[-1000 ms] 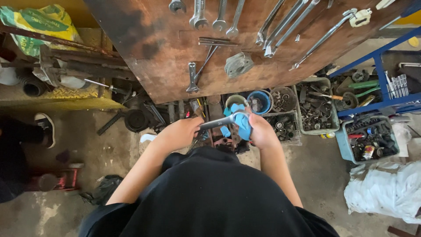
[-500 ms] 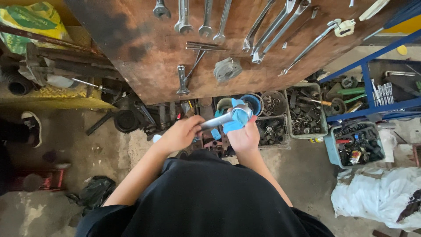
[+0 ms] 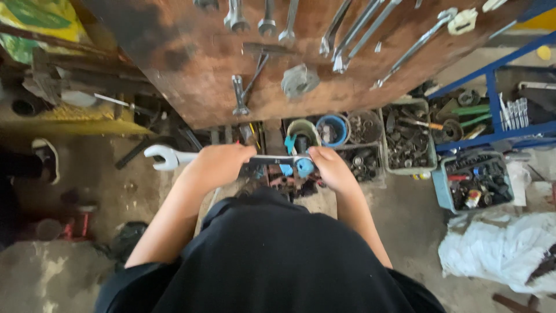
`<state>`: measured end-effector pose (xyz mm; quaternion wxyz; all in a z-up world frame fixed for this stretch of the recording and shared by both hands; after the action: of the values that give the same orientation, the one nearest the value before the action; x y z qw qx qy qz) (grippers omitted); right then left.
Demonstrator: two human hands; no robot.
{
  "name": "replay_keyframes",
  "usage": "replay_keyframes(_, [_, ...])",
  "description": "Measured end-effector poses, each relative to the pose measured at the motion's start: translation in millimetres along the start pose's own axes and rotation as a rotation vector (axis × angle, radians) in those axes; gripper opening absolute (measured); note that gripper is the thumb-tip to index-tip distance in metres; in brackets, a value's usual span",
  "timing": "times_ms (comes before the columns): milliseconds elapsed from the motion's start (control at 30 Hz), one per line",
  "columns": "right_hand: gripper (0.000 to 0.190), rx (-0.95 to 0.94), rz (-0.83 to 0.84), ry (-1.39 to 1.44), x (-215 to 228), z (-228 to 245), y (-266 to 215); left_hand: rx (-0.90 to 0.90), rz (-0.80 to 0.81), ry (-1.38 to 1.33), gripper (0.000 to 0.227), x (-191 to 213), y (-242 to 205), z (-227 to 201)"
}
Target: Cleaning and organizing various wrenches from a tool wall in an auto repair shop.
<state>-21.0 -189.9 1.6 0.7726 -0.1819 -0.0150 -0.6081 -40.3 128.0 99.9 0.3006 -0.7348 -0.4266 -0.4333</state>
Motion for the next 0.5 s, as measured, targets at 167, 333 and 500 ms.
replay_keyframes(167, [0.044,-0.068,-0.121,0.285,0,25,-16,0.047,-0.005,-0.142,0.011,0,11,-15])
replay_keyframes(333, [0.041,0.141,-0.373,0.765,1,10,-19,-0.044,-0.142,-0.457,0.018,-14,20,-30])
replay_keyframes(500, [0.05,0.109,-0.338,1.245,1,30,-23,0.027,-0.071,-0.63,0.019,-16,26,-52])
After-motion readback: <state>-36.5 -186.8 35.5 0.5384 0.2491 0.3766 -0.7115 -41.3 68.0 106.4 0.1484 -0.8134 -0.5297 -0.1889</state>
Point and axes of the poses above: each hand's wrist, its own y-axis towards the middle knuckle, its own x-axis out of the back of the hand, z = x × y, the point moved 1 cm from there along y, towards the middle knuckle, and after that the axes turned 7 degrees about -z, right-handed, at the moved point
